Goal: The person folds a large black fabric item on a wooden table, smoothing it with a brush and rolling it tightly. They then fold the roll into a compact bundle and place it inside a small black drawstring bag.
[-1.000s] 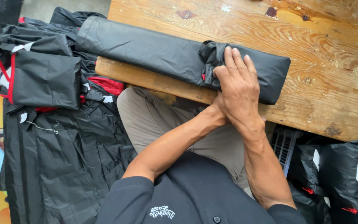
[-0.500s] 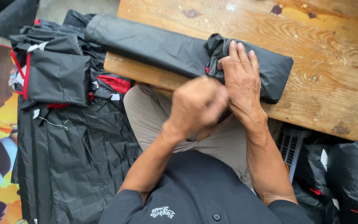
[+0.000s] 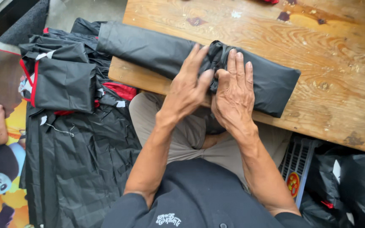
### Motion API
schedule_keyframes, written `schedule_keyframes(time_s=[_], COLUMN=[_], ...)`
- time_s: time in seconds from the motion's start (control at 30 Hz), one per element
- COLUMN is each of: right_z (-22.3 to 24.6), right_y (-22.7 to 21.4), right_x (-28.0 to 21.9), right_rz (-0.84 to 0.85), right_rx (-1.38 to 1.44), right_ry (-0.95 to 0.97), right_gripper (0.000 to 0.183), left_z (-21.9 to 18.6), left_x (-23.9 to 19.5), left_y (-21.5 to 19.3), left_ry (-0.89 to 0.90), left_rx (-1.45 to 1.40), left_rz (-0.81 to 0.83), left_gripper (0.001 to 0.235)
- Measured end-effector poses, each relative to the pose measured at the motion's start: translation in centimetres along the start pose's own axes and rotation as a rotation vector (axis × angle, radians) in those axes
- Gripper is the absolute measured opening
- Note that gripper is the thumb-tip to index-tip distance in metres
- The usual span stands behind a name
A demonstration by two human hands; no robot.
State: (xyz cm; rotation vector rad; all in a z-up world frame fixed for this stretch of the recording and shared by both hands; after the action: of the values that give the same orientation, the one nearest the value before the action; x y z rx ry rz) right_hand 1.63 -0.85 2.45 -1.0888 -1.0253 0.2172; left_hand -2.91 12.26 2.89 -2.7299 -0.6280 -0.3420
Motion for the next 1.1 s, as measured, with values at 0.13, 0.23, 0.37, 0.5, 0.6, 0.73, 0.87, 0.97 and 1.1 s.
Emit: schedule_keyframes(time_s=[0.13, 0.23, 0.37, 0.5, 0.6, 0.73, 0.87, 0.97, 1.1], right_z=[-0.2, -1.6, -3.1, -3.6, -4.7, -7.3, -7.8, -8.0, -6.6], right_y=[-1.0, -1.2, -4.4, -7.6, -10.6, -4.9, -2.1, -2.2, -4.6], right_x=[0.1, -0.5, 0.7, 2.0, 3.3, 2.1, 0.8, 0.9, 2.6], right_rz=[0.141, 0.120, 0.293, 0.109, -0.126, 0.159, 0.179, 0.225, 0.254], right_rx=[0.261, 0.522, 0.843, 0.783, 0.574, 0.044, -0.021, 0.006, 0.043], right_ry=[0.090, 0.180, 0.289, 0.357, 0.438, 0.414, 0.312, 0.314, 0.311], right_gripper=[0.061, 0.066, 0.070, 0.023, 0.030, 0.061, 0.056, 0.061, 0.070], left_z=[-3.1, -3.0, -1.2, 0.3, 0.1, -0.5, -0.4, -0.4, -0.1], left_x=[2.1, 2.9, 1.7, 0.7, 0.4, 0.9, 0.7, 0.7, 0.7], left_y=[3.9, 4.6, 5.2, 6.3, 6.4, 6.2, 6.0, 5.9, 6.1], left_ry=[0.061, -0.058, -0.034, 0.167, 0.205, 0.209, 0.191, 0.205, 0.206], left_rx=[0.507, 0.505, 0.576, 0.826, 0.967, 0.965, 0.946, 0.932, 0.974], left_rz=[0.156, 0.255, 0.166, -0.008, -0.040, -0.018, -0.013, -0.008, 0.015], left_gripper=[0.061, 0.069, 0.065, 0.057, 0.055, 0.053, 0.051, 0.050, 0.051])
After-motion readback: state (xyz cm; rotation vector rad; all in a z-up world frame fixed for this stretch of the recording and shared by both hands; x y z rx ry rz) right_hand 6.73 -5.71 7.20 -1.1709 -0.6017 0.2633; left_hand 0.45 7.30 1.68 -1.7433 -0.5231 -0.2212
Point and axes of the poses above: each hand's wrist, its own x-axis towards the middle knuckle, its own y-axis out of the palm, z = x × y, the point moved 2 cm from there along x, towards the middle knuckle, and after that the axes turned 7 degrees about -z, right-handed, at the moved point
